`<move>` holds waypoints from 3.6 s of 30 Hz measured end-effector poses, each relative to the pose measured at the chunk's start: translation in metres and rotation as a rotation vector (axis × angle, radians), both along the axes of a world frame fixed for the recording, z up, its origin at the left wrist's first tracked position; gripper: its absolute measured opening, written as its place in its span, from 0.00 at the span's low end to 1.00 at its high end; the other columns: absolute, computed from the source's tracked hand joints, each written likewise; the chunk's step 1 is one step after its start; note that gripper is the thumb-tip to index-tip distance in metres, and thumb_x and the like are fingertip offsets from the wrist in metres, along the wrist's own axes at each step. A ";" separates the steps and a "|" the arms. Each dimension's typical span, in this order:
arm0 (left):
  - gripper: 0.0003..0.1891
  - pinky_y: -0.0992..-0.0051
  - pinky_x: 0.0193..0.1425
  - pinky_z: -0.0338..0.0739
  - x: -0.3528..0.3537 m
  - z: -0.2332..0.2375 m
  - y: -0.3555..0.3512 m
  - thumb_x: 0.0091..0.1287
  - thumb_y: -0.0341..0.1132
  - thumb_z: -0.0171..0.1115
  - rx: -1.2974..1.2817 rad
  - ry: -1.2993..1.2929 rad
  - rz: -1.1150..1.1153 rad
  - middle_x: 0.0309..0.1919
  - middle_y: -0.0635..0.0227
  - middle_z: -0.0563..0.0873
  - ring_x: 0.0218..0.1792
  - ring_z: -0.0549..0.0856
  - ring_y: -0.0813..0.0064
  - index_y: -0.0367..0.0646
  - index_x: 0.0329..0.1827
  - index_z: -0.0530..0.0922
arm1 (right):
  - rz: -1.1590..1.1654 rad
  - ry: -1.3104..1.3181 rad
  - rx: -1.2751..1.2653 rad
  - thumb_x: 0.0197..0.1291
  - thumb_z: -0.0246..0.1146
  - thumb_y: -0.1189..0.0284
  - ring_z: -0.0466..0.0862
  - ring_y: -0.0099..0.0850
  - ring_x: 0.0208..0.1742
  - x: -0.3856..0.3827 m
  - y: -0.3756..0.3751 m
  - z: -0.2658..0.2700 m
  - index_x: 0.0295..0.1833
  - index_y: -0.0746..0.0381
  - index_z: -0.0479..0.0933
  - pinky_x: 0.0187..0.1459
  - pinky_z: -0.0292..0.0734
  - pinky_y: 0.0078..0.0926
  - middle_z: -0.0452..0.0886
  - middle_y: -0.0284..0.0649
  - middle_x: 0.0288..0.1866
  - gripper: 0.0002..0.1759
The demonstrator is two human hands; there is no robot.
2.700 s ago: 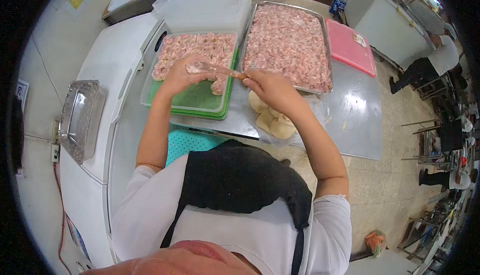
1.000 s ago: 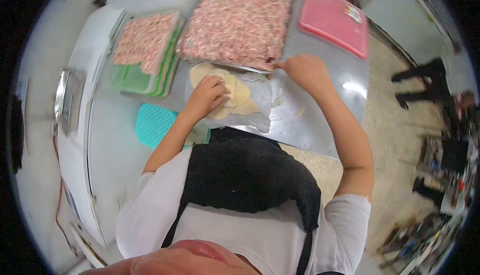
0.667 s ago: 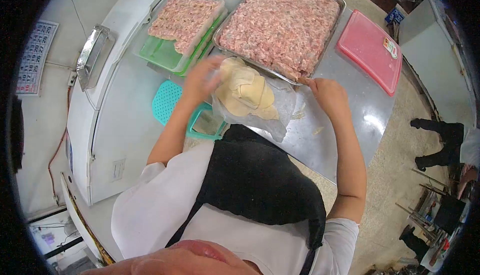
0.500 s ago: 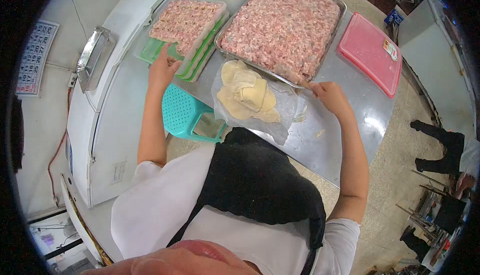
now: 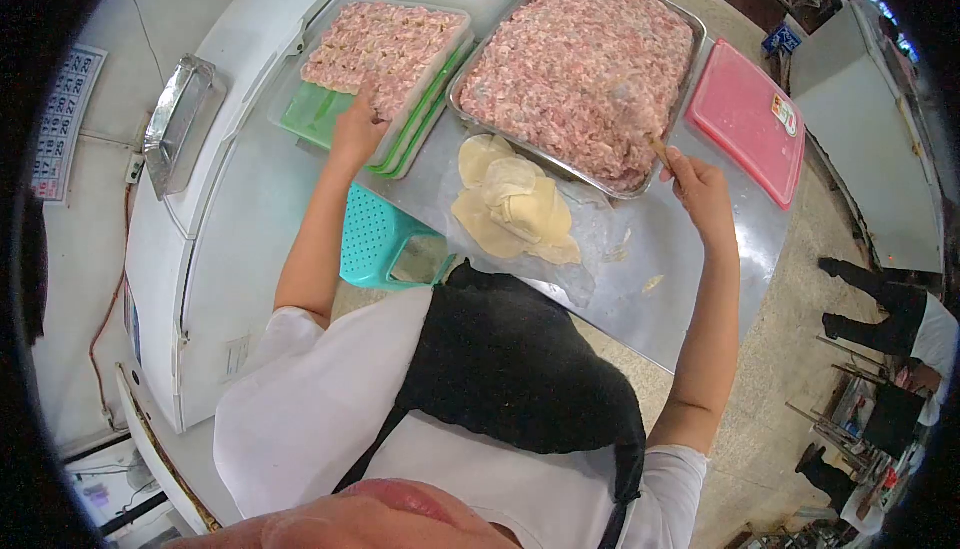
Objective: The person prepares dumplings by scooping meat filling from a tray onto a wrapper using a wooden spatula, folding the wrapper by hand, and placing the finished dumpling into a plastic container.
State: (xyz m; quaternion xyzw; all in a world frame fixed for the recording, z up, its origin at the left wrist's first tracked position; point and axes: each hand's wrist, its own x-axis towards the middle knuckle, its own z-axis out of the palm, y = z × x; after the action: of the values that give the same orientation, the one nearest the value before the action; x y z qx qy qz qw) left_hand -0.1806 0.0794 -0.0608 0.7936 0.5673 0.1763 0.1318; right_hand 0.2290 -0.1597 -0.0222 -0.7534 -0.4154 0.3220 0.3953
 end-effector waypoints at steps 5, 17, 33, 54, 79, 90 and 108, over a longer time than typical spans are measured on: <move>0.43 0.63 0.48 0.78 -0.020 0.022 -0.004 0.55 0.31 0.64 -0.236 -0.197 -0.137 0.37 0.51 0.86 0.41 0.85 0.53 0.45 0.76 0.54 | -0.060 0.013 0.077 0.69 0.57 0.53 0.60 0.14 0.17 -0.005 0.029 0.021 0.29 0.60 0.80 0.20 0.50 0.18 0.63 0.23 0.15 0.23; 0.38 0.63 0.51 0.77 -0.043 0.001 0.035 0.56 0.34 0.68 -0.039 -0.223 -0.404 0.49 0.53 0.83 0.46 0.83 0.55 0.52 0.71 0.62 | -0.141 0.018 0.127 0.69 0.57 0.55 0.59 0.14 0.18 -0.034 0.064 0.021 0.34 0.62 0.82 0.20 0.49 0.17 0.64 0.22 0.17 0.22; 0.41 0.62 0.57 0.73 -0.022 0.014 0.000 0.53 0.25 0.63 -0.080 -0.104 -0.384 0.53 0.47 0.79 0.51 0.79 0.50 0.45 0.73 0.60 | -0.171 0.030 0.128 0.69 0.57 0.56 0.59 0.14 0.18 -0.025 0.025 0.009 0.32 0.62 0.81 0.21 0.49 0.17 0.63 0.23 0.16 0.22; 0.32 0.67 0.43 0.77 -0.009 0.056 0.000 0.61 0.27 0.60 -0.075 -0.178 -0.372 0.38 0.59 0.83 0.36 0.83 0.64 0.55 0.70 0.67 | -0.135 -0.045 0.101 0.68 0.58 0.55 0.62 0.15 0.21 -0.016 0.023 -0.002 0.33 0.62 0.83 0.23 0.54 0.18 0.64 0.25 0.17 0.22; 0.09 0.69 0.43 0.76 0.102 -0.057 -0.074 0.59 0.34 0.65 -0.204 -0.328 -0.828 0.32 0.61 0.81 0.38 0.81 0.61 0.38 0.38 0.81 | 0.175 -0.593 -0.156 0.68 0.54 0.54 0.82 0.52 0.35 -0.045 0.013 -0.051 0.37 0.62 0.81 0.37 0.76 0.45 0.83 0.53 0.32 0.22; 0.10 0.69 0.49 0.75 0.102 -0.045 -0.086 0.63 0.35 0.64 -0.196 -0.362 -0.774 0.36 0.63 0.82 0.43 0.81 0.67 0.38 0.40 0.81 | -0.036 -0.621 0.111 0.65 0.58 0.58 0.83 0.47 0.35 -0.004 0.037 0.006 0.47 0.60 0.83 0.37 0.76 0.39 0.84 0.50 0.34 0.18; 0.12 0.70 0.58 0.78 0.064 -0.084 -0.055 0.74 0.35 0.52 -1.185 -1.630 -0.122 0.50 0.62 0.82 0.49 0.84 0.70 0.38 0.54 0.73 | 0.420 -1.233 -0.010 0.63 0.55 0.64 0.85 0.44 0.33 -0.119 0.148 -0.014 0.34 0.60 0.79 0.32 0.78 0.44 0.83 0.46 0.33 0.13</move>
State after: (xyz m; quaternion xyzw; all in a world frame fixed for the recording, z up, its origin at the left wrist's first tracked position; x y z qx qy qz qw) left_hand -0.1165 0.0239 -0.1445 0.2655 0.2591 0.3475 0.8612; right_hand 0.1100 -0.0113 -0.0364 -0.7046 -0.7029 -0.0970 0.0095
